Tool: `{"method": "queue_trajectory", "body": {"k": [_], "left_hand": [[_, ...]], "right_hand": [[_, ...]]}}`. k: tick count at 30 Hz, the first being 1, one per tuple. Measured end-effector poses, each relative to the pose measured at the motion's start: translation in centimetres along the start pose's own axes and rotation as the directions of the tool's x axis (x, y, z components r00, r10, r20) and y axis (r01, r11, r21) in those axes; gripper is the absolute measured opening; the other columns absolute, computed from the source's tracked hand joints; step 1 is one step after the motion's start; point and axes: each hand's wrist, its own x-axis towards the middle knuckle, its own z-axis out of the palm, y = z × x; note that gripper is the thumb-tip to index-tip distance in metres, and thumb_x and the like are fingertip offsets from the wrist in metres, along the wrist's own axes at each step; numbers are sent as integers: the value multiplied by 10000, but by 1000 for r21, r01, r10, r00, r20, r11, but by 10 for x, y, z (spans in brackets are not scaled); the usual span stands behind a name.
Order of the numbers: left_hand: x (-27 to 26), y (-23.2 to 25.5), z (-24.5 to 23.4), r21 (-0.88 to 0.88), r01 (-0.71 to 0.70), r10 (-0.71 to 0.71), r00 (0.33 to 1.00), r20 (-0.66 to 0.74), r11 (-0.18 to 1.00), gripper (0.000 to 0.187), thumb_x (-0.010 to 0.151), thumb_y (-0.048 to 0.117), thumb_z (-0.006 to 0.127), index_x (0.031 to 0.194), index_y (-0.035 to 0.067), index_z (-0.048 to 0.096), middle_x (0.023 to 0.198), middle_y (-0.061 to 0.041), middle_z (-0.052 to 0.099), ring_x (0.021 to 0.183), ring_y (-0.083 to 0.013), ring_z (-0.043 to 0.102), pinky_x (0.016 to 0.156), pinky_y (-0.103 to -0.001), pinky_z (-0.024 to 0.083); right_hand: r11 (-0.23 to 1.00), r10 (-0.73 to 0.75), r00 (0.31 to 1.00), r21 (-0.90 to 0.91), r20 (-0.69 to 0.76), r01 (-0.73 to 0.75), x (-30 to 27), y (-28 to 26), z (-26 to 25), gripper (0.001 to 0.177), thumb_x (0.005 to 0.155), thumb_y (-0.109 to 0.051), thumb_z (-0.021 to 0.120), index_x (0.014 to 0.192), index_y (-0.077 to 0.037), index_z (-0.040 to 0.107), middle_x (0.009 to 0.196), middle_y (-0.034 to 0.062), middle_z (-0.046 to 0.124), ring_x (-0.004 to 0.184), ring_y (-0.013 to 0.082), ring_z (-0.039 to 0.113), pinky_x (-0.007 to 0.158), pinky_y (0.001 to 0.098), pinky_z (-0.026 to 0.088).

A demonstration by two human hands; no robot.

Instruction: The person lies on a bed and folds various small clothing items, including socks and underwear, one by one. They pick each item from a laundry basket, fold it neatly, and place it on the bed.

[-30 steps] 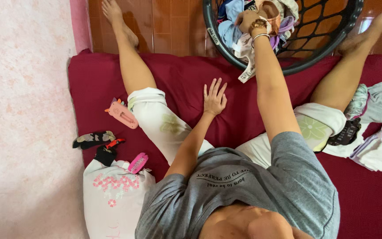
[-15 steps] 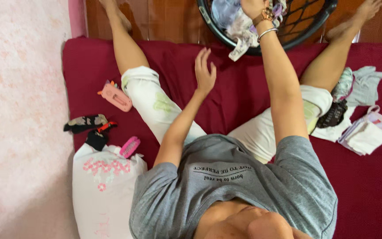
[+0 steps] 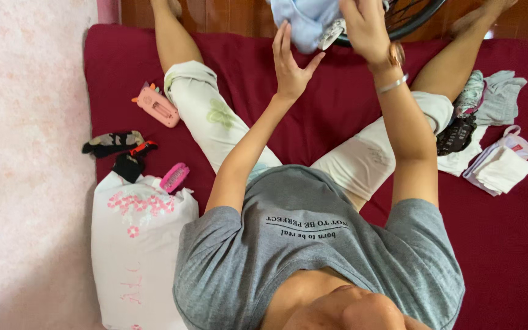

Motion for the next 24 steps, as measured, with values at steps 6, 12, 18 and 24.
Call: {"method": "queue_trajectory", "body": {"k": [6, 12, 18, 24], "left_hand": [[-25, 19, -35, 119, 4, -19, 992, 125, 993, 603, 692, 8, 730, 1277, 120, 633, 1382, -81, 572, 1370, -325, 495, 1190, -485, 395], [-39, 10, -72, 133, 254, -287, 845, 451, 958, 340, 723, 0, 681, 1042, 113, 709, 1038, -48, 681, 1019, -250, 645, 854, -372, 551], [-39, -13, -66, 293, 367, -469, 705, 532, 883, 212, 721, 96, 734, 931, 121, 717, 798, -61, 700, 774, -245, 682, 671, -390, 520], [-27, -38, -72, 137, 346, -336, 619, 710, 928, 202, 855, 257, 775, 908, 70, 720, 775, -123, 721, 699, -283, 691, 649, -412, 520]], "right_hand": [[959, -60, 998, 279, 4, 56, -72, -33, -3, 158, 1075, 93, 519, 1187, -5, 468, 1061, -2, 483, 948, 96, 468, 855, 254, 412], [991, 91, 987, -112, 129, -77, -129, -6, 10, 284, 926, -47, 735, 1171, -50, 589, 1007, 33, 512, 913, 173, 522, 816, 311, 468], [790, 185, 975, -609, 121, -74, -175, 22, 48, 466, 735, -275, 900, 1072, -70, 653, 1005, 132, 594, 806, 330, 625, 656, 449, 497], [841, 96, 995, -537, 17, -72, -175, 61, 47, 250, 958, -156, 781, 1154, -115, 631, 1185, 63, 660, 1099, 316, 656, 943, 425, 539]]}}
